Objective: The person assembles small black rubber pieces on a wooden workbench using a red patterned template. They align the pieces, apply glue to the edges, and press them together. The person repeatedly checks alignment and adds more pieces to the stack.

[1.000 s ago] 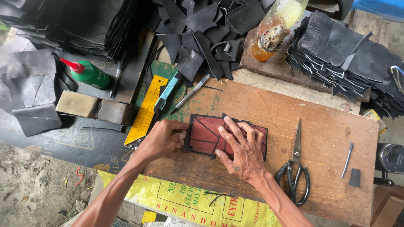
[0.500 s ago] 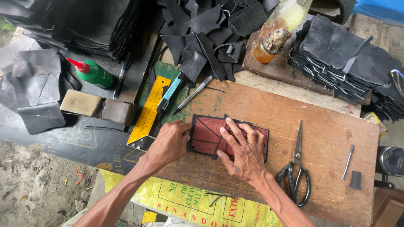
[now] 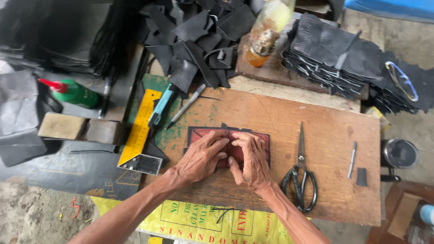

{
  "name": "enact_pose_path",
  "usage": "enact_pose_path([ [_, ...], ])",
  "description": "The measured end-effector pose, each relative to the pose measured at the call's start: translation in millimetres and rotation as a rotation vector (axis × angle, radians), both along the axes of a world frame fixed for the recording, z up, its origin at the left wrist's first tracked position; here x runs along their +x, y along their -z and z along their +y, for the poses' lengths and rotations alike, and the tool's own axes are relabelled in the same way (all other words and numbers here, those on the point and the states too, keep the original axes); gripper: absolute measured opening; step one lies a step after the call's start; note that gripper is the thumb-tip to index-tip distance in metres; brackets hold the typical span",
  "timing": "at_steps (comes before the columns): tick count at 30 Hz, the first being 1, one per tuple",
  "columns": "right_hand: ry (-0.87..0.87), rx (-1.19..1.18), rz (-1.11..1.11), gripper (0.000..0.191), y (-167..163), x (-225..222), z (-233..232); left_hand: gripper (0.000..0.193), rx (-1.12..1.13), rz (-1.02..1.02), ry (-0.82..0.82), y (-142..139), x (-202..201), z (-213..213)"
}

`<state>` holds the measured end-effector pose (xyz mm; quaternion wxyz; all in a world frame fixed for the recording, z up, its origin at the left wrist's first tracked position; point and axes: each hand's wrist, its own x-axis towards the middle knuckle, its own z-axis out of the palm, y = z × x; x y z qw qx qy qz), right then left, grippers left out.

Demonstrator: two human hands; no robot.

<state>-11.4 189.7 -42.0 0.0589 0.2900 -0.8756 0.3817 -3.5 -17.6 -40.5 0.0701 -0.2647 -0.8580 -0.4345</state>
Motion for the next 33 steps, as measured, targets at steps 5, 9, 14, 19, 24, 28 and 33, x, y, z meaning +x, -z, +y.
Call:
enact_pose_path([
  [5,0.091,-0.225,-0.161,0.033,24,-1,16,0.063,-0.508,-0.105,0.220,-8,-10,10],
  [9,0.422,-0.541,-0.407,0.026,27,-1,68,0.059,-0.632,-0.172,0.284,-15,-21,14],
  [14,0.269,-0.392,-0.710,0.066,10,16,112,0.064,-0.625,-0.166,0.332,-15,-26,15],
  [19,0.195,-0.309,-0.710,0.084,-6,19,98,0.057,-0.591,-0.169,0.310,-17,-25,16],
  [24,0.266,-0.174,-0.612,0.076,-11,9,85,0.055,-0.594,-0.191,0.319,-17,-26,16],
  [28,0.224,-0.158,-0.527,0.071,-13,9,85,0.053,-0.564,-0.163,0.310,-14,-25,16],
  [33,0.220,-0.164,-0.557,0.070,-20,10,84,0.052,-0.584,-0.196,0.285,-14,-23,18],
])
